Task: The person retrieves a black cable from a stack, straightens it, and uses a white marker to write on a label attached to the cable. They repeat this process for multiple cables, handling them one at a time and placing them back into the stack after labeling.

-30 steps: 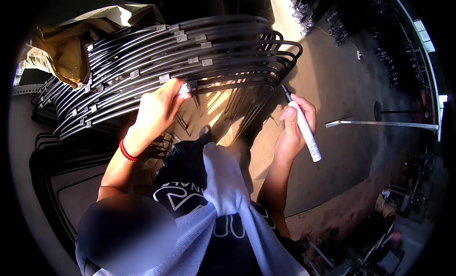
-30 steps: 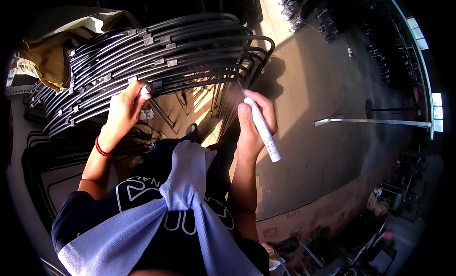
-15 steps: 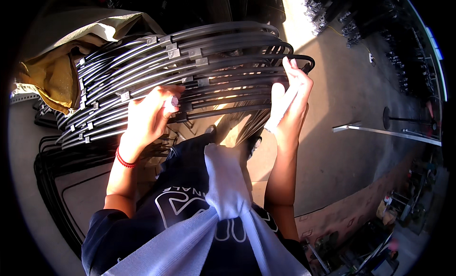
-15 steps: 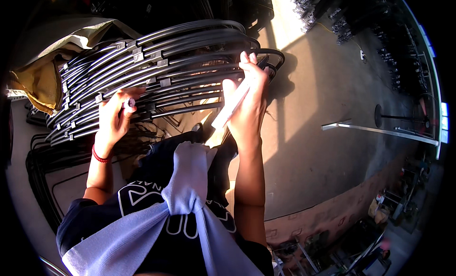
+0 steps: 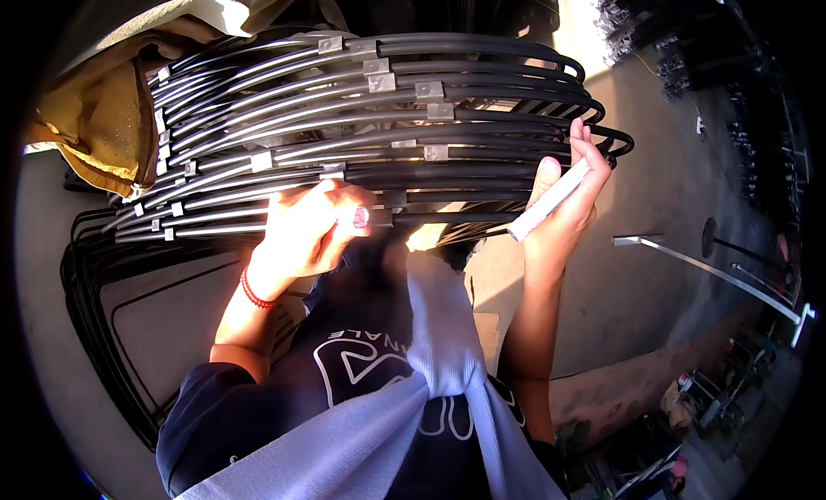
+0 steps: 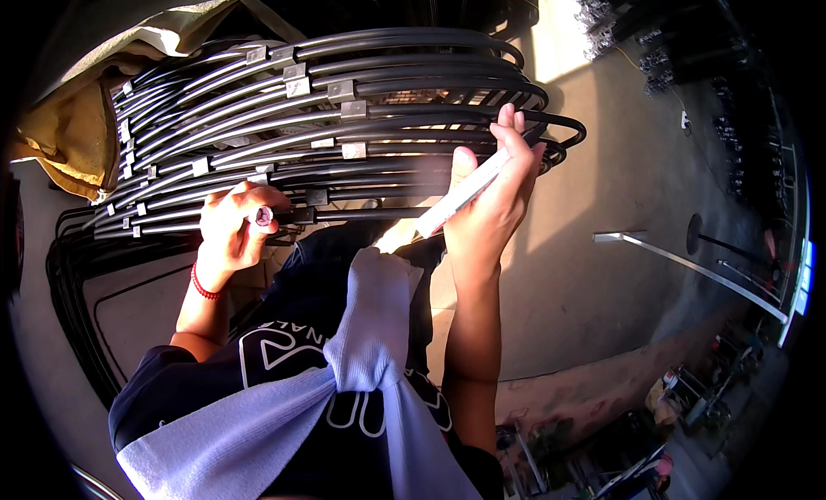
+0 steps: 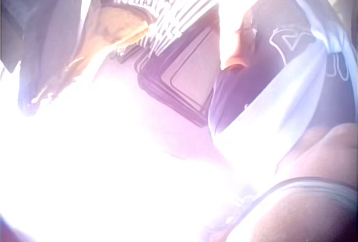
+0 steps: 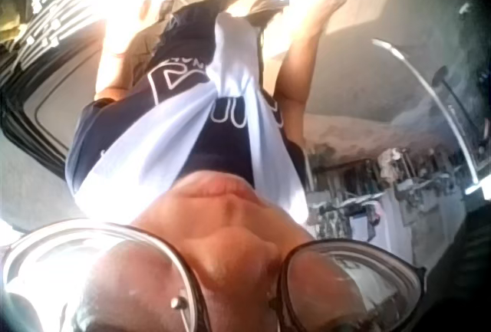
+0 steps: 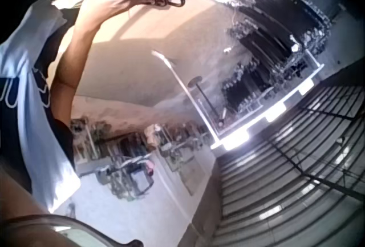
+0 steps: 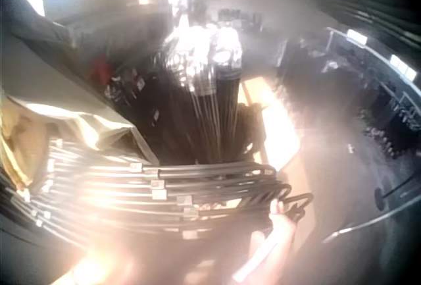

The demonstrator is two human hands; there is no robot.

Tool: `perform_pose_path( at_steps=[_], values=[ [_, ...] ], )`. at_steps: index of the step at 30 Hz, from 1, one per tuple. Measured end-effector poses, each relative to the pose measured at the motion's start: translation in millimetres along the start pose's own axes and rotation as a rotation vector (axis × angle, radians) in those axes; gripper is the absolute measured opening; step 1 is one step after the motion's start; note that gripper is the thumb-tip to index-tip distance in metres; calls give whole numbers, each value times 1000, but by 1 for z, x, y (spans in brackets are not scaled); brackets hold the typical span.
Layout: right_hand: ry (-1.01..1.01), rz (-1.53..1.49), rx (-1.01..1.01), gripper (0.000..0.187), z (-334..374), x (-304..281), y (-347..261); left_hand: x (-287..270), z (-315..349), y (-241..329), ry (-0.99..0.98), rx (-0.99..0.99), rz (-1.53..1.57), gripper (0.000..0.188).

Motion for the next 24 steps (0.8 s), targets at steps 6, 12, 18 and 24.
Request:
perform_pose_path(
  at_steps=[6, 12, 18, 24],
  values=[
    [-18, 39, -25, 29, 2, 2, -9, 2, 4, 2, -28, -44, 45, 10],
    [7, 45, 97, 26, 0, -3, -13, -1, 6, -1, -38, -86, 50, 14],
    [-2, 72, 113, 23, 0, -3, -16, -4, 8, -4, -25, -126, 92, 15],
    [-2, 96, 113, 23, 4, 1, -14, -6, 7, -8, 32, -262, 304, 10]
  ],
)
Point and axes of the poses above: each hand's wrist, its own z-axis away from the middle knuckle, its own x-axis out of the palm, y = z × x, the point moved 4 cm from there along -z, towards the middle knuckle, and after that the axes turned 11 degrees about z, right-handed, at the moved point
